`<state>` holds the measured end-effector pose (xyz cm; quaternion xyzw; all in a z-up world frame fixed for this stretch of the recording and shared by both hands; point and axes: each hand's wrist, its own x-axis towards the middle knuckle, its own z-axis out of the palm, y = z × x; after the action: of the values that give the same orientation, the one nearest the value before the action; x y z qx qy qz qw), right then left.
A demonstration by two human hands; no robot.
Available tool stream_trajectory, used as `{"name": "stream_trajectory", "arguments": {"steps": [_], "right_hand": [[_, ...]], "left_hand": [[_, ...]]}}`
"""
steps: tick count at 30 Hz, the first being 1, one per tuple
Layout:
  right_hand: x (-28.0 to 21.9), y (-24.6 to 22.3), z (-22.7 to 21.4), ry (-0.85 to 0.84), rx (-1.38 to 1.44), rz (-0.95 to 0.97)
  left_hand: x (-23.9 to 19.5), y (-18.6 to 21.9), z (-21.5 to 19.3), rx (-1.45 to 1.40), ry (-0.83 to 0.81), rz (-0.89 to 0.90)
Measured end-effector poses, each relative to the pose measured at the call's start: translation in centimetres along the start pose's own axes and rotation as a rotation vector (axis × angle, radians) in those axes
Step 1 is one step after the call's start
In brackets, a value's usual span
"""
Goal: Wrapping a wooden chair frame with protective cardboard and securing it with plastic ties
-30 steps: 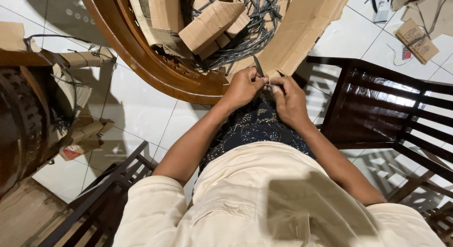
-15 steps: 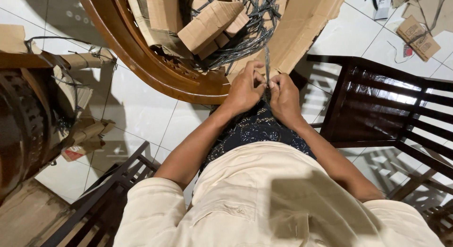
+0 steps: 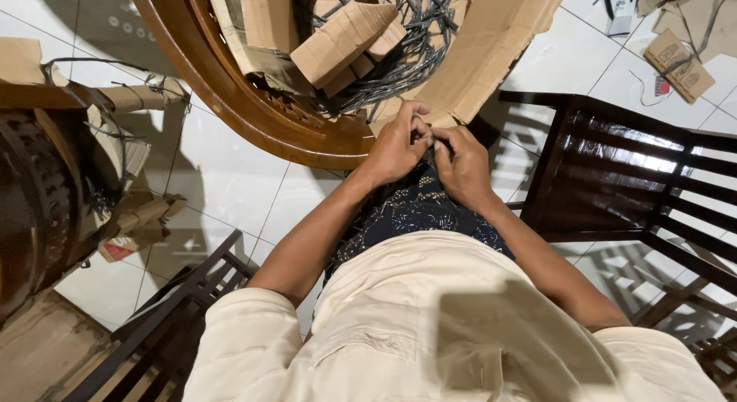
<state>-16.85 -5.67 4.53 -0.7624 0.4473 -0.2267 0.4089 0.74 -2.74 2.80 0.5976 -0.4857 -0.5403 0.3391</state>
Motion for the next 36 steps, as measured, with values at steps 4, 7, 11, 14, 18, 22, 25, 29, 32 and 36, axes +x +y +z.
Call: {"name": "stream_trajectory", "arguments": {"steps": [4, 7, 11, 14, 18, 22, 25, 29, 32, 36], "right_hand": [[0.0, 1.1, 0.2, -0.002, -0.022, -0.036], [0.1, 1.1, -0.1, -0.05, -0.028, 0.033], [0.1, 2.2, 0.0, -0.144, 0.18, 0.184], [-0.2, 3.8, 0.7, -0.182, 0.277, 0.263], [-0.2, 3.4, 0.5, -0.211, 0.369, 0.377], [-0.6, 4.0, 0.8, -0.186, 0.457, 0.432], [-0.7, 4.1, 0.9, -0.183, 0.533, 0.45], [-0.8, 4.0, 0.8, -0.133, 0.558, 0.485], [-0.7, 2.6, -0.5, -0.09, 0.423, 0.46], [-1.6, 4.2, -1.2, -0.041, 0.111, 0.382]], "left_hand": [[0.4, -1.0, 0.1, -0.029, 0.009, 0.018], [0.1, 0.1, -0.1, 0.03, 0.03, 0.03], [-0.4, 1.1, -0.1, 0.214, 0.089, 0.12], [-0.2, -1.4, 0.8, 0.284, 0.146, 0.213], [-0.2, -3.5, 2.0, 0.233, 0.291, 0.367], [-0.8, -5.1, 2.2, 0.232, 0.303, 0.441], [-1.1, -5.9, 2.6, 0.333, 0.268, 0.502], [-0.6, -5.8, 2.6, 0.51, 0.318, 0.559], [0.1, -7.9, 3.0, 0.548, 0.322, 0.611], [-0.4, -5.8, 0.5, 0.556, 0.295, 0.585]]}}
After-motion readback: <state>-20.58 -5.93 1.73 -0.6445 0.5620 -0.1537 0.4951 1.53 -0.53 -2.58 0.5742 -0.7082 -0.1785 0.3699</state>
